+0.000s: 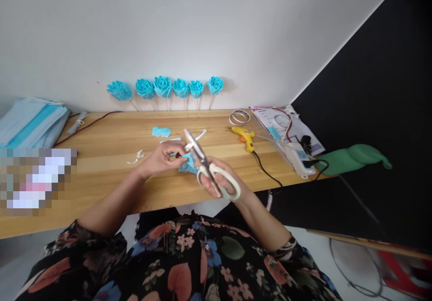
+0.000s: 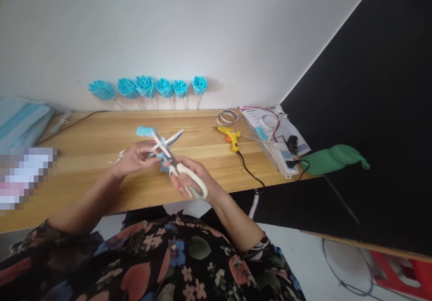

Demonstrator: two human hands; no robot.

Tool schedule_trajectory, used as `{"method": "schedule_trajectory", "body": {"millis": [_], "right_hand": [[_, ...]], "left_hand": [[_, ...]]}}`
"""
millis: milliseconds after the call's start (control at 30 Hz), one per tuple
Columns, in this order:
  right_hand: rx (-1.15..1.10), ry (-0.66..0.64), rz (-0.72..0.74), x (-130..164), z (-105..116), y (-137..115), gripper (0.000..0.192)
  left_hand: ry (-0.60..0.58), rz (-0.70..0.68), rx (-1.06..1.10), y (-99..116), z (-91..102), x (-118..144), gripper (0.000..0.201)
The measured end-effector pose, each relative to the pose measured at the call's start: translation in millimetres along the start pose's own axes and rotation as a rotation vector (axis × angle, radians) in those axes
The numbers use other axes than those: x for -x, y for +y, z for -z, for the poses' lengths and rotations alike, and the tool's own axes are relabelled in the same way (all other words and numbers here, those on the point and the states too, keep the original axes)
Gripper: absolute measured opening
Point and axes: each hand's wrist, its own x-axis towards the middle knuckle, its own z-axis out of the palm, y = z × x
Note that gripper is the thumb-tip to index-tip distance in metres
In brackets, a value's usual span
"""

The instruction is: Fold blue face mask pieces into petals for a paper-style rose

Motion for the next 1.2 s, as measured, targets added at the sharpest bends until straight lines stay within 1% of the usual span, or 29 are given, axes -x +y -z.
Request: {"method": "schedule_trajectory", "body": {"millis": [67, 133, 167, 200, 233, 267, 400, 567, 733, 933, 1067, 1200], "right_hand": [[0.199, 0.176, 0.119, 0.0, 7.4, -15.5, 0.060], [0.493, 0.430, 0.186, -2.1, 16.3, -28.5, 0.059], [0.634, 0.532, 0.210, -3.6, 20.0, -32.3, 0.059], [0.745, 0.609, 0.230, -5.3, 22.6, -33.9, 0.058], [0.829, 0.657, 0.245, -7.0, 23.9, -33.6, 0.056], [0.882, 0.679, 0.260, -8.6, 24.0, -31.9, 0.054], [0.937, 0.638, 0.296, -14.2, 17.6, -23.5, 0.051], [0.979, 0.592, 0.282, -19.8, 13.1, -23.4, 0.050], [1.051, 0.605, 0.281, -22.8, 15.1, -20.6, 0.046], [1.096, 0.605, 0.226, -21.7, 15.5, -20.3, 0.042], [1.066, 0.619, 0.223, -20.5, 16.3, -22.8, 0.043], [0.960, 0.651, 0.209, -19.8, 19.4, -27.5, 0.046]], "left_hand": [[-0.020, -0.045, -0.010, 3.6, 0.9, -2.3, 0.021], [-0.048, -0.072, -0.049, 7.7, 1.3, -4.0, 0.020], [-0.062, -0.083, -0.076, 9.5, 1.0, -4.4, 0.020], [-0.073, -0.093, -0.102, 11.1, 0.5, -4.6, 0.021], [-0.077, -0.101, -0.127, 12.3, -0.4, -4.5, 0.021], [-0.076, -0.110, -0.150, 13.2, -1.4, -4.4, 0.021], [-0.074, -0.147, -0.218, 14.9, -5.2, -4.5, 0.018], [-0.134, -0.151, -0.298, 16.9, -6.3, -5.4, 0.019], [-0.141, -0.150, -0.345, 16.6, -6.7, -4.5, 0.021], [-0.143, -0.163, -0.342, 15.4, -7.4, -4.8, 0.020], [-0.133, -0.149, -0.335, 15.4, -6.4, -5.2, 0.021], [-0.119, -0.139, -0.321, 13.4, -3.8, -4.2, 0.020]]}}
